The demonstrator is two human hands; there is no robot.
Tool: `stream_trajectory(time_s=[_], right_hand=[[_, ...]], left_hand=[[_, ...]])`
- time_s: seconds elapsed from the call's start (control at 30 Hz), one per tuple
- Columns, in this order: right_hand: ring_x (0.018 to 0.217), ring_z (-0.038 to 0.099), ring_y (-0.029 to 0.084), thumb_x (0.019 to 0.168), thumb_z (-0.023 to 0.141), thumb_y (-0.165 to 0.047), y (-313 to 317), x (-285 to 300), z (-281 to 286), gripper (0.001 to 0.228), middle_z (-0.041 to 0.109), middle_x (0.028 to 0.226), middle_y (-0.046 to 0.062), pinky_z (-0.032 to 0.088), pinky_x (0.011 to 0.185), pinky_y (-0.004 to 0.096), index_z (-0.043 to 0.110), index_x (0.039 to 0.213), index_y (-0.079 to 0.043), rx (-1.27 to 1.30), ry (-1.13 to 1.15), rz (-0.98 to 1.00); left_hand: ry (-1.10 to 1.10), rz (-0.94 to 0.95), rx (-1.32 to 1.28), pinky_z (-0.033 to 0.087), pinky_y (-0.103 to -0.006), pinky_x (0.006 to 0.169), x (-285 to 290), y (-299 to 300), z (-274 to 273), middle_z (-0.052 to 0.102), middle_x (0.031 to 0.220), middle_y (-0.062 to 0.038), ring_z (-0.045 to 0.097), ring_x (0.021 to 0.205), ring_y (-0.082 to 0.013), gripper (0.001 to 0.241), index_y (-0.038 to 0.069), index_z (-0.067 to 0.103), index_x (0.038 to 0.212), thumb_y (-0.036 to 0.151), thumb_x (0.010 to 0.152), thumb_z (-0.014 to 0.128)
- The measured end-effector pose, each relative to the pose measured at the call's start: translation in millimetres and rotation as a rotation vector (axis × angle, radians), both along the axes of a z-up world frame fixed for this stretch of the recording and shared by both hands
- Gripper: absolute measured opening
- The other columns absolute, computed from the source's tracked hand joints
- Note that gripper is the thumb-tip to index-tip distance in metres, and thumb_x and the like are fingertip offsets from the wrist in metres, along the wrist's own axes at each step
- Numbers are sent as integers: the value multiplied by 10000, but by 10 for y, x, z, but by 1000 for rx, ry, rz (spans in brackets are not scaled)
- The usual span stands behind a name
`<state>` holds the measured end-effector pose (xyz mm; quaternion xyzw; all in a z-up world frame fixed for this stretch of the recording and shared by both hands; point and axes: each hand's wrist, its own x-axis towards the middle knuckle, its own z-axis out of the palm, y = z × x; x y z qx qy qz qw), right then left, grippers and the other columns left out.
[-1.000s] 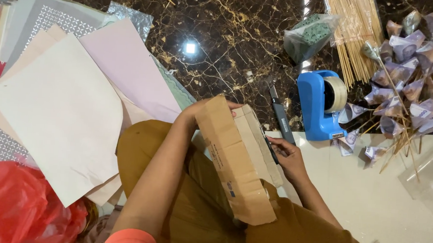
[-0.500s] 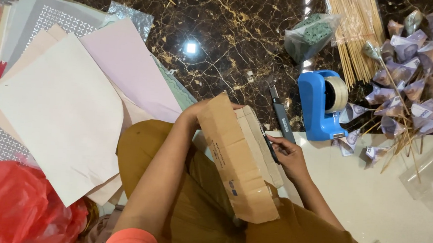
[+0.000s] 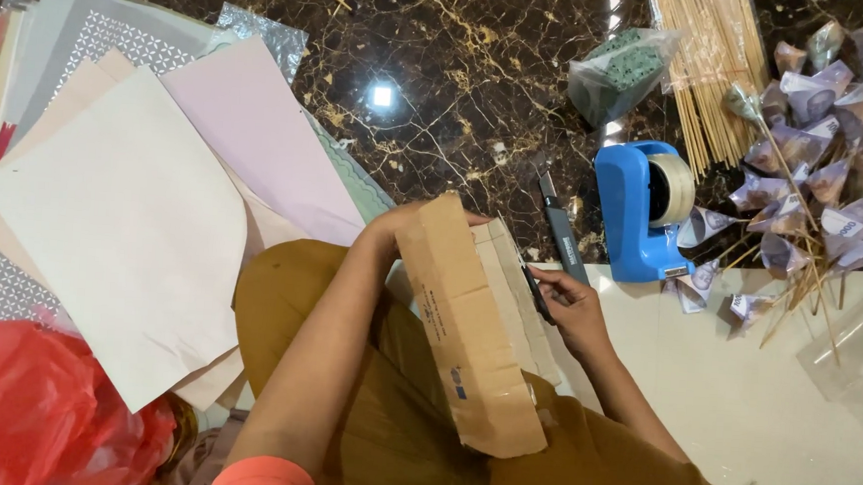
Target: Preparing floral foam bases by wrapping them in plastic and cutting cardboard supports.
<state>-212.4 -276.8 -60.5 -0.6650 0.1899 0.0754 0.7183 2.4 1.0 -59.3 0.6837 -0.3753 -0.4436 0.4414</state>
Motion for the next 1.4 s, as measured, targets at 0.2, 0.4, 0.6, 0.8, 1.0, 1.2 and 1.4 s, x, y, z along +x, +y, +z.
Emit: stream_trajectory(time_s=[0.2,0.4,0.6,0.8,1.0,1.2,1.4], right_hand=[[634,616,156,828,786,-13,-82,-36,-105,426,647,791,96,459,492,236,706,1245,12,1,15,-40],[616,579,133,841,707,-305,-149,7,154,338,583,747,42,460,491,252,661,1081,-71,484,48,-107],[697,602,200,938,754,-241,-99,3,141,338,615,776,109,420,536,234,644,1109,29,167,392,-73],[819,697,254,876,795,-259,-146,-128,6,549,700,918,169,547,656,291,627,1329,3,56,352,54],[880,722,273,895,749,-154,-85,-169,198,386,745,963,157,574,738,385,625,1254,-83,-438,317,76],[871,780,275,947,711,-295,-106,-202,364,244,793,947,110,637,763,395,690,1120,-123,-1295,280,499],[785,733,233,860,779,-204,46,41,317,178,715,809,85,631,685,319,767,965,-61,-1585,98,610]], left_hand=[[323,111,121,509,-371,963,68,65,625,732,1210,-134,670,1079,-252,618,174,627,1432,367,847,681],[771,711,-221,616,-405,742,210,386,47,668,884,-124,728,825,-285,469,134,683,1212,84,746,683],[655,1239,-530,644,-343,832,351,772,227,692,1059,-30,740,962,-204,457,207,660,1208,66,773,651],[625,1551,-783,633,-404,986,495,978,-431,684,1300,-86,711,1130,-277,642,210,618,1331,-48,745,669],[610,1604,-779,612,-508,967,544,950,-835,686,1264,-139,734,1088,-340,687,152,622,1345,-107,711,674],[446,1709,-887,543,-720,934,273,736,211,601,1384,-269,594,1258,-483,446,173,465,1464,285,1064,630],[469,1770,-828,584,-698,906,182,594,686,586,1420,-251,625,1244,-464,538,200,421,1487,408,1036,628]])
